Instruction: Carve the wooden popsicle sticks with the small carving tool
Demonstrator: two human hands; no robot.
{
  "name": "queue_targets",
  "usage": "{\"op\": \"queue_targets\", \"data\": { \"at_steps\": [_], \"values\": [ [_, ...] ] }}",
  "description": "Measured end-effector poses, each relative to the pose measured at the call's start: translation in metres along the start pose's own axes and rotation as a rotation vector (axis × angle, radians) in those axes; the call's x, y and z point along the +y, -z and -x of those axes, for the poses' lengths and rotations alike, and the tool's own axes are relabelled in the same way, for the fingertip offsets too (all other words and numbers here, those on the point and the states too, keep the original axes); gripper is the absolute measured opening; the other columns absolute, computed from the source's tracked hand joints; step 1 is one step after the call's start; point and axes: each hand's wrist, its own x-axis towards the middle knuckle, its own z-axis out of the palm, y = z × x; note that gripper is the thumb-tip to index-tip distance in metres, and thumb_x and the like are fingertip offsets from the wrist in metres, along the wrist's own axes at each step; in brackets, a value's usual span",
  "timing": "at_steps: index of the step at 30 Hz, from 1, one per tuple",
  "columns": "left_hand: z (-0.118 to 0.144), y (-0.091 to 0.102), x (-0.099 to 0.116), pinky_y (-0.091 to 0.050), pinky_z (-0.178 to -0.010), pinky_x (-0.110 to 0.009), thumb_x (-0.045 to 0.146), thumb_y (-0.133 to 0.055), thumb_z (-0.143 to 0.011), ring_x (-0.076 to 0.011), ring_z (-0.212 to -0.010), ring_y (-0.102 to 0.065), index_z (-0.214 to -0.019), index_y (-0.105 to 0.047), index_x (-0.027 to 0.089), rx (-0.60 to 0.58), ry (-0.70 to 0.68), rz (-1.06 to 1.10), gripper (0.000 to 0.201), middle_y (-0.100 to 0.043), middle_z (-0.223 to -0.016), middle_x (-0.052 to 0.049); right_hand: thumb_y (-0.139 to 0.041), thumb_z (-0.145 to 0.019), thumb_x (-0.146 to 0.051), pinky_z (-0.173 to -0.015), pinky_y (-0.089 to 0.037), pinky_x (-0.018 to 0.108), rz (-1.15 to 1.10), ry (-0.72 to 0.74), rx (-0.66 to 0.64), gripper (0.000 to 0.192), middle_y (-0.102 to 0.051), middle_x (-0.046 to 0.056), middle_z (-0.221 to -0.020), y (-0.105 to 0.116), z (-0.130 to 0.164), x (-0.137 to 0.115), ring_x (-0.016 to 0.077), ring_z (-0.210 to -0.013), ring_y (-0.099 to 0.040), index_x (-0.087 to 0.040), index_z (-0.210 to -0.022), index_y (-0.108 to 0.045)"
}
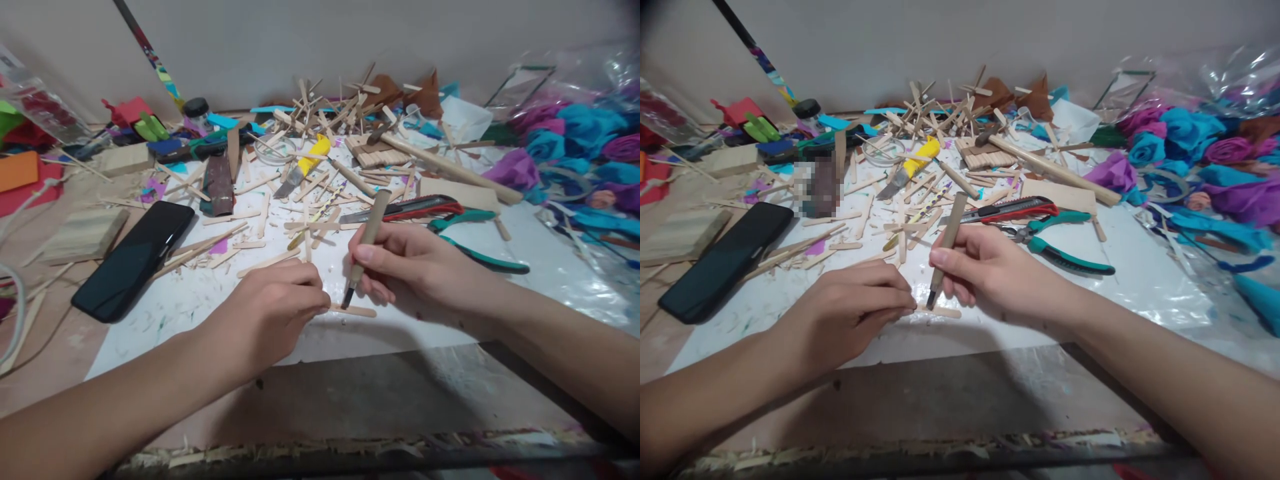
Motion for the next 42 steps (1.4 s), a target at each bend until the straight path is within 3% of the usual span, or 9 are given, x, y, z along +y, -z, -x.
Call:
{"op": "queue_targets", "data": {
  "at_steps": [7, 13, 23, 29, 36, 42],
  "values": [
    [0.000, 0.000, -0.001, -0.050, -0.074, -0.030, -0.002, -0.055, -0.100, -0.0170, -0.086, -0.068, -0.089, -0.080, 0.013, -0.008, 0.007, 0.027, 0.031, -0.074, -0.092, -0.006, -0.069, -0.108, -0.050, -0.061, -0.044, 0.027, 0.327, 0.137, -0.039, 0.034, -0.062, -0.002, -0.078, 0.000, 0.006, -0.004, 0.0122, -0.065, -0.054, -0.020, -0.093, -0.065],
    [0.002, -0.001, 0.001, -0.049, -0.073, -0.030, 0.000, -0.053, -0.100, -0.0177, -0.085, -0.068, -0.087, -0.079, 0.013, -0.034, 0.041, -0.010, 0.033, -0.073, -0.090, -0.005, -0.067, -0.109, -0.042, -0.061, -0.041, 0.029, 0.588, 0.252, -0.079, 0.024, -0.061, -0.004, -0.073, 0.001, 0.007, -0.009, 0.0135, -0.065, -0.054, -0.023, -0.097, -0.072],
    [-0.001, 0.000, 0.005, -0.046, -0.068, -0.028, 0.002, -0.049, -0.103, -0.0150, -0.080, -0.066, -0.080, -0.077, 0.014, -0.008, 0.037, -0.032, 0.038, -0.073, -0.086, -0.004, -0.086, -0.091, -0.041, -0.049, -0.042, 0.028, 0.333, 0.126, 0.133, 0.028, -0.064, -0.004, -0.062, -0.016, 0.009, -0.004, 0.0138, -0.051, -0.055, -0.021, -0.080, -0.071],
    [-0.001, 0.000, 0.005, -0.046, -0.069, -0.029, 0.000, -0.052, -0.100, -0.0155, -0.081, -0.066, -0.082, -0.078, 0.014, -0.019, 0.070, -0.026, 0.034, -0.073, -0.087, -0.004, -0.091, -0.085, -0.049, -0.044, -0.045, 0.028, 0.252, 0.046, 0.228, 0.035, -0.064, -0.002, -0.057, -0.021, 0.011, 0.000, 0.0159, -0.047, -0.057, -0.022, -0.079, -0.070],
    [0.000, 0.002, 0.007, -0.045, -0.068, -0.030, 0.000, -0.052, -0.100, -0.0154, -0.081, -0.066, -0.084, -0.080, 0.013, -0.029, 0.077, -0.003, 0.035, -0.073, -0.088, -0.004, -0.093, -0.086, -0.050, -0.048, -0.048, 0.028, 0.215, 0.074, 0.192, 0.035, -0.069, -0.001, -0.063, -0.011, 0.011, 0.003, 0.0157, -0.049, -0.060, -0.022, -0.083, -0.072],
    [0.001, 0.002, 0.004, -0.046, -0.072, -0.030, -0.002, -0.050, -0.096, -0.0167, -0.085, -0.068, -0.088, -0.081, 0.014, -0.046, 0.099, 0.009, 0.037, -0.074, -0.092, -0.004, -0.087, -0.093, -0.049, -0.051, -0.040, 0.028, 0.283, 0.154, 0.133, 0.034, -0.065, -0.002, -0.062, -0.010, 0.014, -0.002, 0.0142, -0.054, -0.055, -0.021, -0.081, -0.072]
  ]
}}
